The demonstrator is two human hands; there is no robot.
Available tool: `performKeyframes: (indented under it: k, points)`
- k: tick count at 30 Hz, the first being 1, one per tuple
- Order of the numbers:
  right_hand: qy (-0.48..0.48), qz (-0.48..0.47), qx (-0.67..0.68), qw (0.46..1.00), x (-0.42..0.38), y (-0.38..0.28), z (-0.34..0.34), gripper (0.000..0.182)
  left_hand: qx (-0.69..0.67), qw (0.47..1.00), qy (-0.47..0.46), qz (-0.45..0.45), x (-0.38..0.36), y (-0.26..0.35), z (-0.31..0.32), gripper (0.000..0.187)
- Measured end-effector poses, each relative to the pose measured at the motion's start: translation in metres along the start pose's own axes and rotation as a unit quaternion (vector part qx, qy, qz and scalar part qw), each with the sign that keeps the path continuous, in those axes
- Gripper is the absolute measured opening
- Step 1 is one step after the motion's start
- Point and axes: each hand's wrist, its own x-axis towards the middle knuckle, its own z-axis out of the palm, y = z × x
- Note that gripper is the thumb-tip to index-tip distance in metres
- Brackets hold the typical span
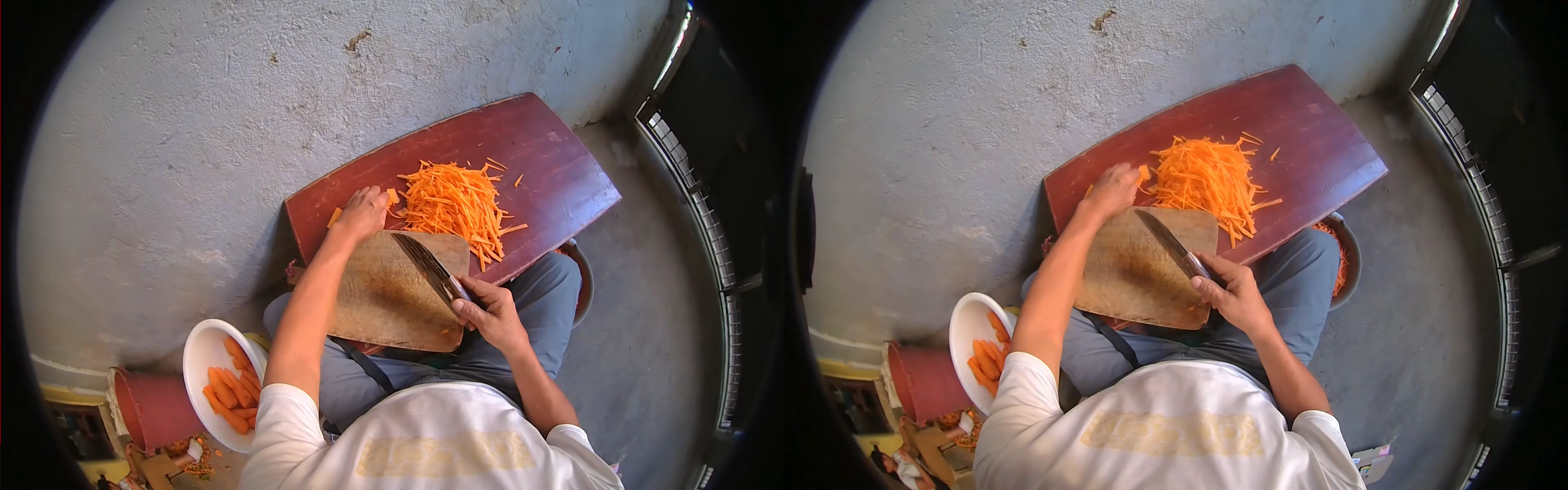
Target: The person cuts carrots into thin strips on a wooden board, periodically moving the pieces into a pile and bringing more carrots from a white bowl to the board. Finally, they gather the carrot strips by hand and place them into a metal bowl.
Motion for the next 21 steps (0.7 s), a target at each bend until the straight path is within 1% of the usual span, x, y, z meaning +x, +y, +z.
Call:
performKeyframes:
  k: [1,4,7,10,11,12,13,15,16,17,19,21]
  points:
    - [0.005,0.003,0.001,1.0,0.0,0.0,0.0,0.05,0.021,0.999,0.01,0.022,0.0,-0.001,0.001,0.023]
    - [0.015,0.014,-0.009,1.0,-0.001,-0.002,-0.003,0.05,-0.039,0.998,0.041,-0.005,-0.005,0.004,-0.009,0.028]
    - [0.016,0.016,-0.021,1.0,-0.002,-0.004,-0.005,0.049,-0.161,0.967,0.184,-0.067,-0.022,0.022,-0.013,0.036]
    - [0.014,0.005,-0.07,0.997,-0.005,-0.016,-0.004,0.046,-0.315,0.912,0.164,-0.207,-0.076,0.067,-0.031,0.04]
    - [0.012,0.002,-0.094,0.996,-0.006,-0.018,-0.004,0.045,-0.328,0.903,0.153,-0.23,-0.096,0.077,-0.023,0.04]
    - [0.002,0.002,-0.11,0.994,-0.006,-0.017,-0.005,0.052,-0.34,0.894,0.143,-0.254,-0.117,0.088,-0.015,0.039]
    - [-0.005,-0.006,-0.127,0.992,-0.005,-0.018,-0.004,0.051,-0.353,0.883,0.132,-0.279,-0.135,0.099,-0.008,0.039]
    - [-0.021,-0.019,-0.161,0.987,-0.005,-0.025,0.0,0.049,-0.37,0.864,0.126,-0.317,-0.158,0.137,-0.015,0.038]
    - [-0.036,-0.023,-0.179,0.983,-0.003,-0.029,0.003,0.048,-0.37,0.873,0.155,-0.278,-0.167,0.139,0.001,0.036]
    - [-0.044,-0.013,-0.178,0.983,-0.003,-0.034,0.008,0.047,-0.321,0.897,0.154,-0.262,-0.174,0.143,0.002,0.035]
    - [-0.059,0.002,-0.179,0.982,-0.001,-0.043,0.017,0.047,-0.219,0.937,0.153,-0.223,-0.176,0.153,-0.016,0.033]
    - [-0.061,-0.081,-0.254,0.962,0.003,-0.03,0.023,0.047,-0.22,0.937,0.169,-0.213,-0.178,0.15,-0.015,0.034]
